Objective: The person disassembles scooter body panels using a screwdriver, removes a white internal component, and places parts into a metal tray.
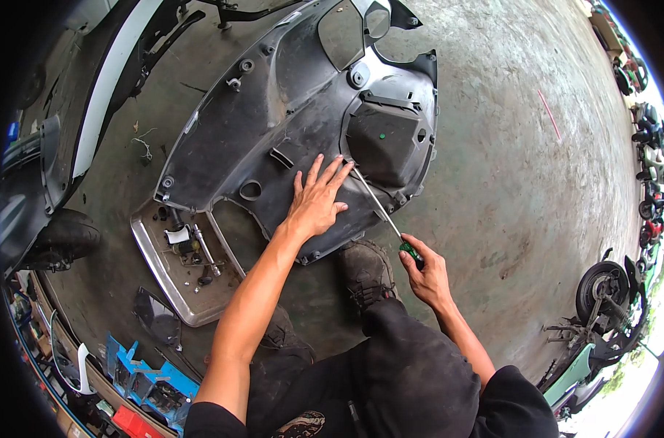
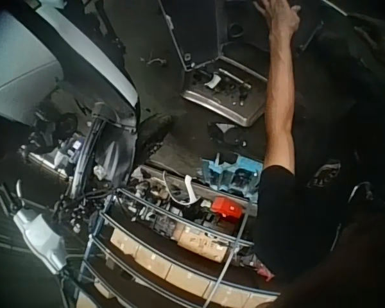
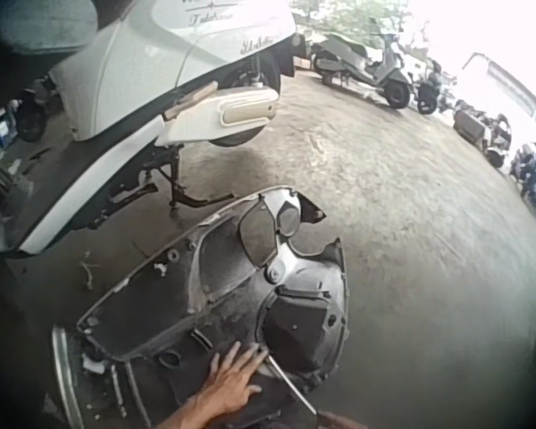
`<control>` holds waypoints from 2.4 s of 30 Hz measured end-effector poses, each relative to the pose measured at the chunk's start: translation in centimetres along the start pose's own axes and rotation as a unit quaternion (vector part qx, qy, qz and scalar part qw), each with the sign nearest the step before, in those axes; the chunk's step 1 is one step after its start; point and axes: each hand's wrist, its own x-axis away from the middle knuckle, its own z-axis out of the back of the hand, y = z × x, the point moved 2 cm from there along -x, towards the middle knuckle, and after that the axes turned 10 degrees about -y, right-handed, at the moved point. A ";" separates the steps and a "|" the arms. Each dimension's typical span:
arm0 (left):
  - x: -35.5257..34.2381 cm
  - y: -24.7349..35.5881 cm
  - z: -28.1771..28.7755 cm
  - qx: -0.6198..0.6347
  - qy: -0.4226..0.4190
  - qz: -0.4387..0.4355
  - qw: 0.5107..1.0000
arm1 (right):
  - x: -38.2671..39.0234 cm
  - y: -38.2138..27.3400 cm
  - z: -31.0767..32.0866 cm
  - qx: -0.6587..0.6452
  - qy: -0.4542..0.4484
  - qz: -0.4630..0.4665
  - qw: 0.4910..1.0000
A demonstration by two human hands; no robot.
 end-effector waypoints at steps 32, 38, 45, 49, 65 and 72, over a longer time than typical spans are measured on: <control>-0.7 -0.4 0.8 0.032 -0.029 -0.014 0.999 | -1.3 -6.8 6.0 0.559 -0.037 0.113 0.821; -0.5 -0.3 0.8 0.042 -0.031 -0.012 0.999 | -2.4 -8.4 6.4 0.053 -0.194 -0.117 0.973; -0.4 -0.3 0.7 0.040 -0.023 -0.013 0.999 | -2.8 -10.3 6.7 -0.406 -0.296 -0.320 0.803; -0.8 0.1 0.9 0.036 -0.025 -0.015 0.999 | -3.4 -9.0 7.4 0.180 -0.229 -0.078 0.954; -0.4 -0.4 0.8 0.046 -0.026 -0.018 0.998 | 1.2 -8.0 6.9 -0.215 0.060 -0.059 0.973; -0.5 -0.4 0.7 0.036 -0.017 -0.018 0.999 | 0.4 -8.7 7.5 0.136 0.184 0.168 0.959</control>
